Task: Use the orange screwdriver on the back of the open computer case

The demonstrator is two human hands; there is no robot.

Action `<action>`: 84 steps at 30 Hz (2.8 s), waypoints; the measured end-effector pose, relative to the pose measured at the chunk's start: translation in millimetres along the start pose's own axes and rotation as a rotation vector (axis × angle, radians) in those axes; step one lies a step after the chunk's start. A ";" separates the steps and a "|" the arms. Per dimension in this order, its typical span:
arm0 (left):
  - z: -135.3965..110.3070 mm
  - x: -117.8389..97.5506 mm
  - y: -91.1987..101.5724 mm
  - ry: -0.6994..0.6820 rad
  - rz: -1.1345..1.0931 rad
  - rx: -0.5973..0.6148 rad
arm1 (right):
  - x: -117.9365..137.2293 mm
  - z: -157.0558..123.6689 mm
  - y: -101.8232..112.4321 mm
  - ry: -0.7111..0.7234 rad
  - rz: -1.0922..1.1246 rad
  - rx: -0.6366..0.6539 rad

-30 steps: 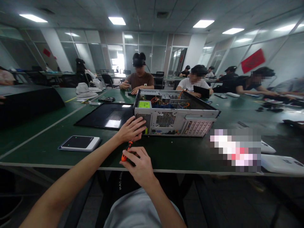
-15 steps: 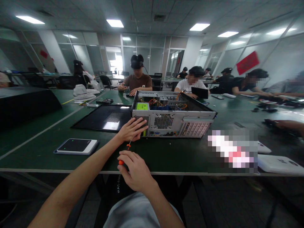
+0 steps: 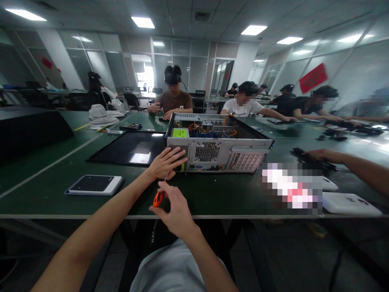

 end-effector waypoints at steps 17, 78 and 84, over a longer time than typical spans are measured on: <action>-1.9 0.2 -3.2 0.002 0.007 0.050 | 12.8 -0.2 8.8 -0.038 0.068 0.186; -3.8 0.6 -6.8 0.005 0.074 0.060 | 8.8 2.5 10.2 -0.139 0.082 0.064; -7.8 4.7 -5.0 -0.053 0.157 -0.038 | 3.8 -2.7 16.6 -0.110 0.252 -0.080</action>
Point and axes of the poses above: each hand's wrist, its own z-axis towards the middle knuckle, its own y-axis out of the back of the hand, x = y × z, the point moved 3 cm from there along z, towards the middle knuckle, and after that the axes turned 11 degrees about -y, right-handed, at the moved point
